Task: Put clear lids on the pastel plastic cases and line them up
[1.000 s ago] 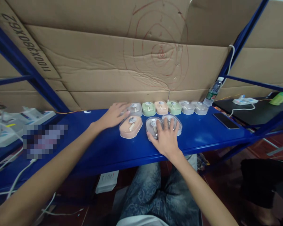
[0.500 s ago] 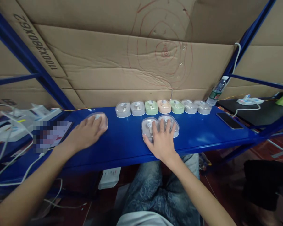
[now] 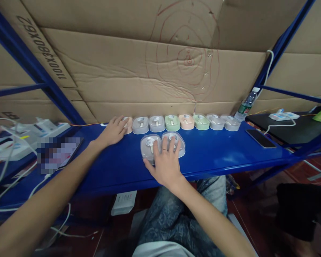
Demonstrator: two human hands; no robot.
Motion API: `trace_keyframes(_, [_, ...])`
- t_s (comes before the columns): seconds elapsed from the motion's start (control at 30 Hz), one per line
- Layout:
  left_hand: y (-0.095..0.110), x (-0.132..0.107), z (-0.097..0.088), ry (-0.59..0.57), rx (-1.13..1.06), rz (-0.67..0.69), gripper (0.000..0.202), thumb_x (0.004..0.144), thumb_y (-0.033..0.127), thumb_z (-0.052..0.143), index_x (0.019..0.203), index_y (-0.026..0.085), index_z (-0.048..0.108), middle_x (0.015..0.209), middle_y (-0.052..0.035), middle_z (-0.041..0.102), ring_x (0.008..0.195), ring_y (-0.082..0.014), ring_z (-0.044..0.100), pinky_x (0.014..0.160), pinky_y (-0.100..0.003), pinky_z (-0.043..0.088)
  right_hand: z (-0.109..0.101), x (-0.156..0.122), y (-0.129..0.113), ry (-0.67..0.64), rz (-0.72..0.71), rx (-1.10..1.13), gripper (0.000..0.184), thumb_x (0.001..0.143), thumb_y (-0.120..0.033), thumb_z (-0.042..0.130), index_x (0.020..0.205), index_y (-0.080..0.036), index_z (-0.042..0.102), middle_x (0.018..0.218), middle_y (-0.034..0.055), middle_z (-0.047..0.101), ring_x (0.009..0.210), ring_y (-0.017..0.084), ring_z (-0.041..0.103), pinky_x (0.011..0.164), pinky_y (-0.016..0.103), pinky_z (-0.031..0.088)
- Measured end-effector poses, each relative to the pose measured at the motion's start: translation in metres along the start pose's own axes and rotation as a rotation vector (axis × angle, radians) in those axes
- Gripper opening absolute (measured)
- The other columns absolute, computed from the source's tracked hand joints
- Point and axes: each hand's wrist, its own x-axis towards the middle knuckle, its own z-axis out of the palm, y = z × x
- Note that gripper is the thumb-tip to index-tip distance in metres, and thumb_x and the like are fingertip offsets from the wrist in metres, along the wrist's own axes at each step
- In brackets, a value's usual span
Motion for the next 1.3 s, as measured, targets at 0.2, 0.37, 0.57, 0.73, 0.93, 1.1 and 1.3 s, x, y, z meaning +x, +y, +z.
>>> trace_keyframes(0.2, [0.078,-0.068,-0.046,0.132,-0.295,0.121,0.058,0.110,0.049,0.028,0.159,0.020,0.039,0.160,-0.0128,0.049,0.151,-0.0311,0.042,0.127,-0.052,0.033,0.005,0.007,-0.013,-0.037,0.017,0.033,0.082,0.101,-0.069,0.046,0.164,-0.017,0.038,0.168,0.0250,0.034,0.155,0.055,0.022,0.120,0.076,0.014])
trace_keyframes(0.37, [0.141,-0.123,-0.059,0.012,-0.291,0.272,0.054,0.109,0.048,0.040,0.160,0.031,0.039,0.161,-0.0092,0.048,0.154,-0.0322,0.038,0.126,-0.055,0.036,0.001,0.005,-0.013,-0.092,-0.091,0.136,0.103,0.093,-0.065,0.061,0.166,-0.002,0.025,0.170,0.0301,0.029,0.160,0.051,0.014,0.126,0.071,0.012])
trace_keyframes(0.57, [0.105,-0.152,-0.053,0.138,-0.027,0.047,0.038,0.104,0.042,0.050,0.130,0.015,0.058,0.133,-0.0199,0.061,0.128,-0.0413,0.057,0.107,-0.058,0.051,0.002,0.000,0.020,-0.083,-0.149,0.162,0.090,0.097,-0.056,0.061,0.160,0.003,0.035,0.169,0.0287,0.031,0.162,0.041,0.019,0.132,0.059,0.017])
trace_keyframes(0.73, [0.027,-0.143,-0.050,0.096,0.088,-0.125,0.039,0.101,0.033,0.048,0.131,0.010,0.054,0.128,-0.0234,0.055,0.118,-0.0407,0.062,0.100,-0.054,0.054,0.009,-0.004,0.033,-0.038,-0.144,0.127,0.085,0.099,-0.052,0.057,0.161,0.001,0.033,0.170,0.0280,0.030,0.162,0.043,0.019,0.131,0.063,0.017])
trace_keyframes(0.93, [-0.040,-0.071,-0.031,-0.046,0.110,-0.211,0.044,0.099,0.029,0.052,0.135,0.003,0.055,0.135,-0.0243,0.051,0.114,-0.0356,0.066,0.103,-0.049,0.052,0.014,-0.005,0.033,-0.011,-0.155,0.122,0.082,0.100,-0.050,0.055,0.161,0.000,0.034,0.169,0.0277,0.031,0.161,0.043,0.020,0.129,0.065,0.019])
trace_keyframes(1.1, [-0.059,-0.033,-0.021,-0.057,0.080,-0.217,0.046,0.099,0.028,0.057,0.138,0.002,0.055,0.134,-0.0202,0.053,0.108,-0.0273,0.066,0.099,-0.040,0.052,0.014,-0.005,0.035,-0.004,-0.162,0.148,0.082,0.100,-0.049,0.057,0.161,0.000,0.035,0.170,0.0271,0.030,0.161,0.043,0.020,0.130,0.064,0.019])
trace_keyframes(1.3, [-0.077,-0.021,-0.014,0.055,0.075,-0.027,0.040,0.103,0.021,0.052,0.134,-0.004,0.057,0.122,-0.0137,0.059,0.097,-0.0167,0.061,0.098,-0.030,0.048,0.012,-0.004,0.035,-0.010,-0.156,0.152,0.081,0.099,-0.048,0.058,0.160,0.001,0.037,0.169,0.0278,0.031,0.161,0.043,0.020,0.131,0.064,0.018])
